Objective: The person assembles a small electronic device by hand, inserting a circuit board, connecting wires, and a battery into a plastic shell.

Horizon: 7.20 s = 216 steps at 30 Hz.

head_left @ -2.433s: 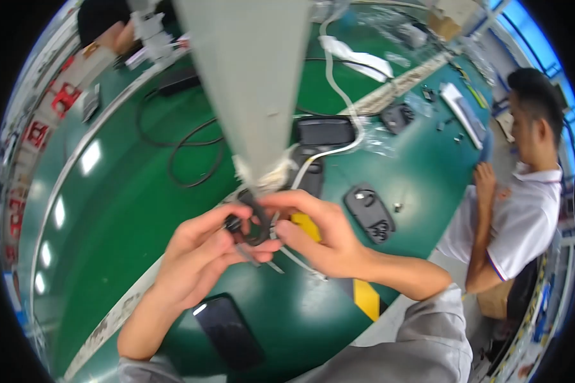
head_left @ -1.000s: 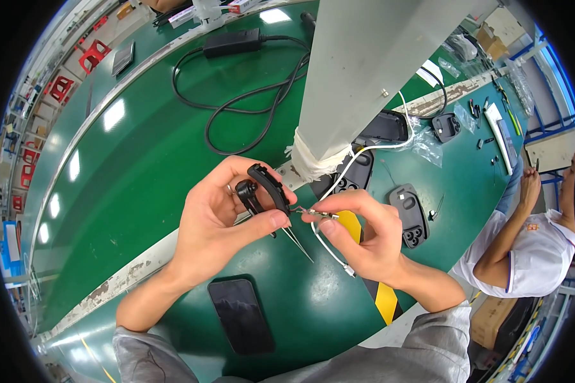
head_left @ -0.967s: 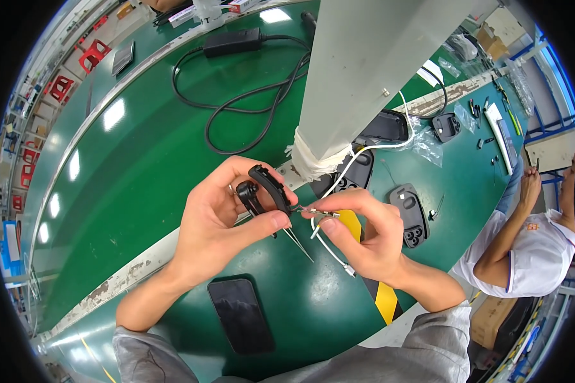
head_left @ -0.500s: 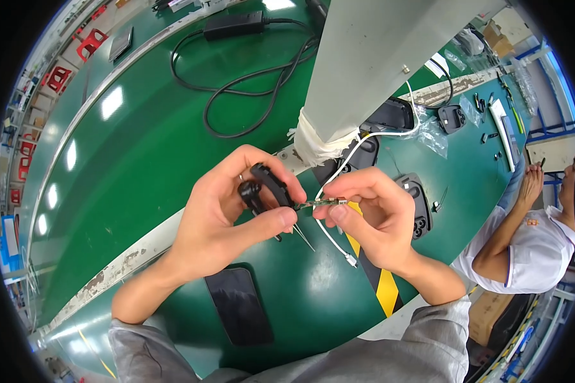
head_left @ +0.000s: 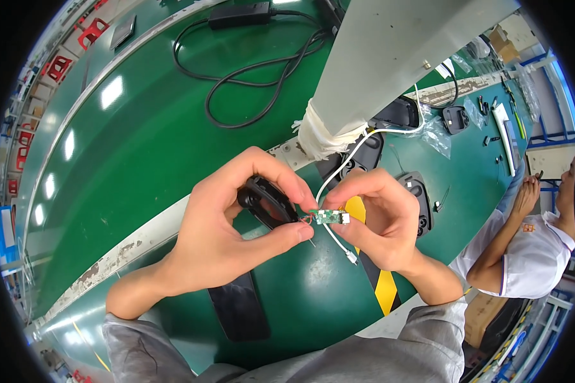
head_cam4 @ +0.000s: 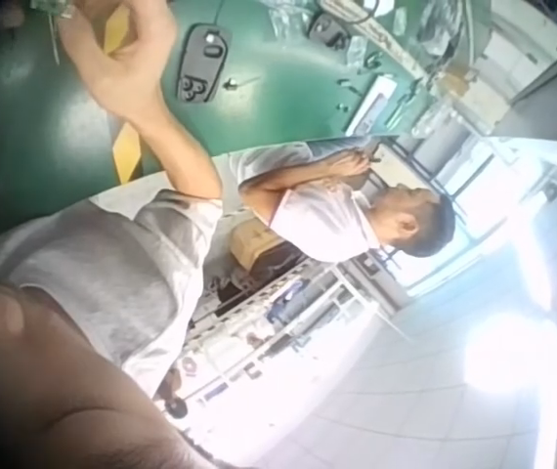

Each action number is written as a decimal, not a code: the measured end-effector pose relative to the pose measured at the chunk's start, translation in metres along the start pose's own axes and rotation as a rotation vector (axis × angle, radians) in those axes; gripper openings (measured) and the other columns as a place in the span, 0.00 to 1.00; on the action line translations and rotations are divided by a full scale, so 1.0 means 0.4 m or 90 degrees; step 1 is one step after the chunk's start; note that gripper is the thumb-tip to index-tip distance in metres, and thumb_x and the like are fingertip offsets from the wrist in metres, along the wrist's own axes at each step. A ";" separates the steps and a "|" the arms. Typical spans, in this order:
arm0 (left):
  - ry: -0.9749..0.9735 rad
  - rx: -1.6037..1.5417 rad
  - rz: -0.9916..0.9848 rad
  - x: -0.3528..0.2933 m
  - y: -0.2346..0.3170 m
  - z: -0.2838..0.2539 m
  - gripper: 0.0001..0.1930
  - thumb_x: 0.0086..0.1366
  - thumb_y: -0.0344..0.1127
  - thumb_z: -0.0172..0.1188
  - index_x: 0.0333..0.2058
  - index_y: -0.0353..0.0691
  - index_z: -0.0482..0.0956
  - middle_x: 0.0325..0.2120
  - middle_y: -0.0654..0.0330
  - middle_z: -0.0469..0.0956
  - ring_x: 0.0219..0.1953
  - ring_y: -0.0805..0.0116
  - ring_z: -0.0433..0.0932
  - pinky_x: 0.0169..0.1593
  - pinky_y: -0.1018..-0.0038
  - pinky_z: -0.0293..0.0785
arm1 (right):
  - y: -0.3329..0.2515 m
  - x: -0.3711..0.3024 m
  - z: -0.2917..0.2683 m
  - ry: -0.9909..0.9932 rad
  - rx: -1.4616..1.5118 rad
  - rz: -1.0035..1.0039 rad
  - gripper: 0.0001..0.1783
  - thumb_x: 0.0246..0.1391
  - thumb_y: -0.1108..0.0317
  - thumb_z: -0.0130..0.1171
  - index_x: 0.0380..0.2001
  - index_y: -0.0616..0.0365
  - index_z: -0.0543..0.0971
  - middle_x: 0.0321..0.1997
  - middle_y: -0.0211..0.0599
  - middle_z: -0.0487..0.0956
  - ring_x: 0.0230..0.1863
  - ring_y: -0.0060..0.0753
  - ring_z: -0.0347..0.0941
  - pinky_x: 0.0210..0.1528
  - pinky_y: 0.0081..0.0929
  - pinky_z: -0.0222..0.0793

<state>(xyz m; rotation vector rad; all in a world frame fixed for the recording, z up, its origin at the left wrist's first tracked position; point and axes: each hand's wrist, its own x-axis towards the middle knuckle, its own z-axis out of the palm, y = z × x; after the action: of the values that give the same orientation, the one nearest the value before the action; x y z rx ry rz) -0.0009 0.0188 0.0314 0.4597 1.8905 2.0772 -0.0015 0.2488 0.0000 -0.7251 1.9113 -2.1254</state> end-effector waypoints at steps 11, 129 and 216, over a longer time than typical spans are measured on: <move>-0.015 0.227 0.199 -0.015 0.018 0.006 0.18 0.53 0.15 0.69 0.39 0.34 0.71 0.34 0.53 0.77 0.36 0.69 0.81 0.40 0.76 0.77 | 0.004 0.027 0.001 -0.073 -0.120 -0.197 0.20 0.42 0.82 0.71 0.42 0.64 0.80 0.40 0.39 0.83 0.42 0.36 0.74 0.48 0.33 0.68; -0.120 0.423 0.120 -0.030 -0.019 0.046 0.30 0.59 0.17 0.61 0.61 0.31 0.66 0.43 0.47 0.74 0.38 0.54 0.78 0.40 0.66 0.77 | 0.022 -0.006 0.020 0.060 -0.214 -0.302 0.16 0.42 0.86 0.71 0.36 0.68 0.78 0.34 0.46 0.82 0.32 0.36 0.80 0.32 0.27 0.73; -0.159 0.587 0.442 -0.023 -0.010 0.010 0.34 0.49 0.24 0.68 0.57 0.21 0.71 0.32 0.57 0.73 0.25 0.68 0.76 0.26 0.74 0.75 | 0.001 -0.013 0.034 0.018 -0.234 -0.372 0.18 0.34 0.86 0.69 0.34 0.61 0.84 0.36 0.39 0.81 0.31 0.35 0.77 0.29 0.24 0.67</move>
<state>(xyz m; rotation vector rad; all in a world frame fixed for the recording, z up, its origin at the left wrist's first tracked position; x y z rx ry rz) 0.0094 0.0189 0.0274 1.6747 2.6659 1.1578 0.0093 0.2391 -0.0009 -1.4897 2.3565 -2.0816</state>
